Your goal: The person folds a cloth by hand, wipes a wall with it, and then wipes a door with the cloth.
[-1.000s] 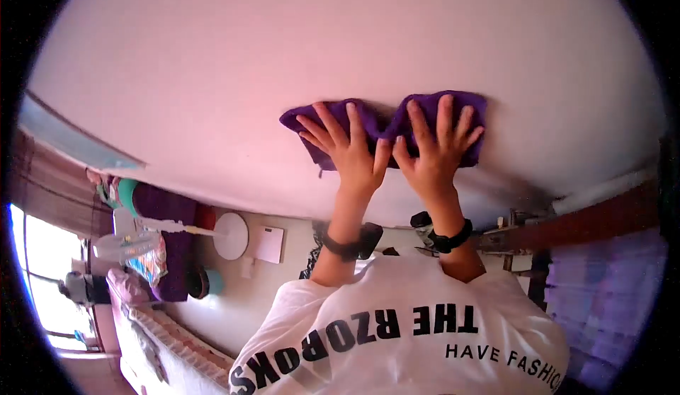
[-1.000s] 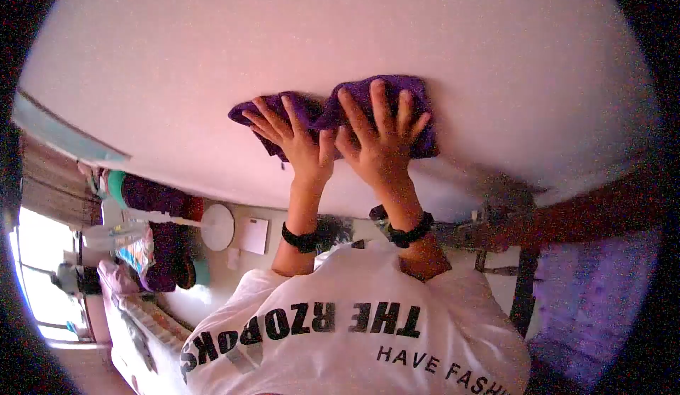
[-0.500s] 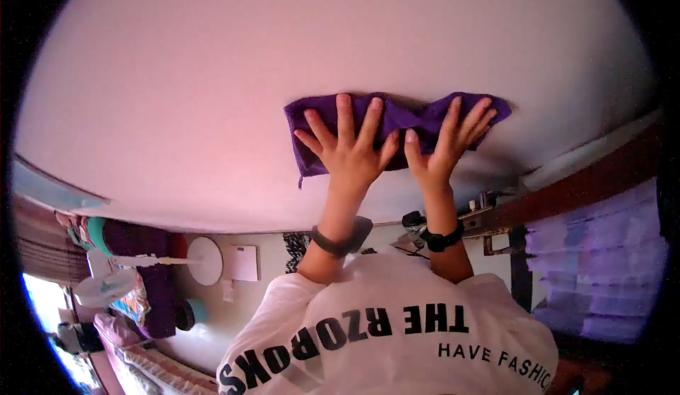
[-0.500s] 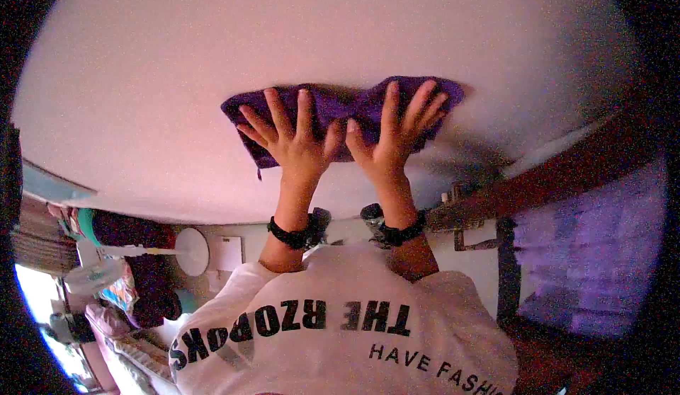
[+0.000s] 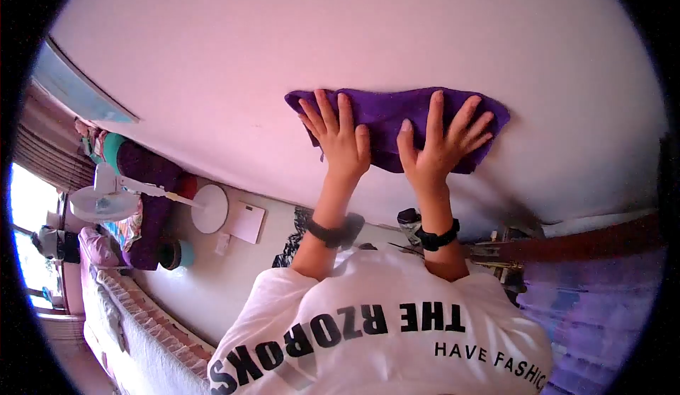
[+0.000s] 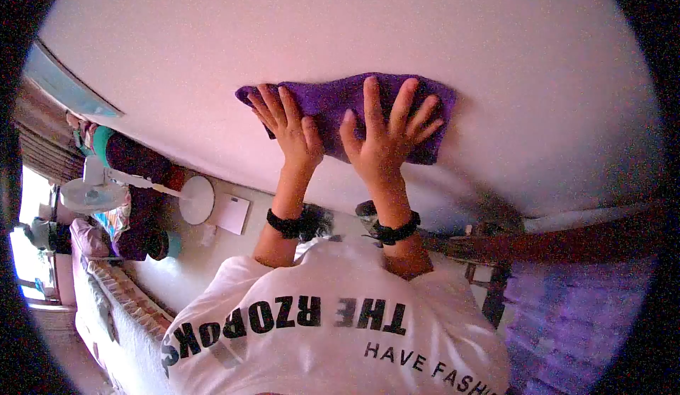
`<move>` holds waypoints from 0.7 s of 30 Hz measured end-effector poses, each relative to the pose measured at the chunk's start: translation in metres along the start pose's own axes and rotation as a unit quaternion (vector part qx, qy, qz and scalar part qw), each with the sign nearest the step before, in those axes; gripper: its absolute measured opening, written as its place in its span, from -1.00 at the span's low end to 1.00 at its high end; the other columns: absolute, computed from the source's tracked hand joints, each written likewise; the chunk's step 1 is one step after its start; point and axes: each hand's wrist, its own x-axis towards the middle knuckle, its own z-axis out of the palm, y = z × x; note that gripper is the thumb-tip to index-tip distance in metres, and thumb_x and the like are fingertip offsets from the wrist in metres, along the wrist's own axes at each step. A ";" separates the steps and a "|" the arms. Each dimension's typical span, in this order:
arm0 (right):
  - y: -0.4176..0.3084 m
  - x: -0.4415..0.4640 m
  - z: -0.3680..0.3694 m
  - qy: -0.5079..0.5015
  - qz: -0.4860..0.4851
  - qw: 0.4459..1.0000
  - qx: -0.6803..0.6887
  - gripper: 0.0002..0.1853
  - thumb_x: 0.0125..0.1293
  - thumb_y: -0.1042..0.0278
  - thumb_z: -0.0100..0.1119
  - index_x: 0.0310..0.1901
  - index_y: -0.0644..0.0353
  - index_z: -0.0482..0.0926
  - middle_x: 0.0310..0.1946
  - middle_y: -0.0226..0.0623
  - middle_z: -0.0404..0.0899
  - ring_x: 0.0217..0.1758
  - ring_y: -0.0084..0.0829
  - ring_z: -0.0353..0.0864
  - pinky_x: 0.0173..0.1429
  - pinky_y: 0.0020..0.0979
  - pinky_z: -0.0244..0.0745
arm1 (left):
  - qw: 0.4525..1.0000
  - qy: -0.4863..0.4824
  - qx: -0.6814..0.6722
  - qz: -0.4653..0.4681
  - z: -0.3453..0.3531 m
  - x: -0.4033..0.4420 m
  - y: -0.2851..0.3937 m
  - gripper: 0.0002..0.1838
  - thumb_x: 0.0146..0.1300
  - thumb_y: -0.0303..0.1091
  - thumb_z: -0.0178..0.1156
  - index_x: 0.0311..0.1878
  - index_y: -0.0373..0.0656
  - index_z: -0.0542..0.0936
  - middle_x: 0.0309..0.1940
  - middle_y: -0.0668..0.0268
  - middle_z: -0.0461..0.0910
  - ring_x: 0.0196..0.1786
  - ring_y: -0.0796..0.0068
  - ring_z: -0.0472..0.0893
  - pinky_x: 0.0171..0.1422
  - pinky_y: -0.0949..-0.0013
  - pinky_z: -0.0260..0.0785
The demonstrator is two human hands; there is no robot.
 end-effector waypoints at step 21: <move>0.088 -0.017 -0.042 0.053 0.031 0.994 -0.090 -0.47 0.19 0.13 -0.20 0.18 0.13 0.13 0.26 0.03 -0.20 0.30 0.16 -0.35 0.21 0.17 -0.46 | 0.991 -0.051 0.029 0.119 0.023 0.006 0.060 -0.55 0.03 -0.03 0.04 0.07 0.29 0.38 0.23 0.31 0.10 0.29 -0.10 -0.13 0.26 -0.12 -0.50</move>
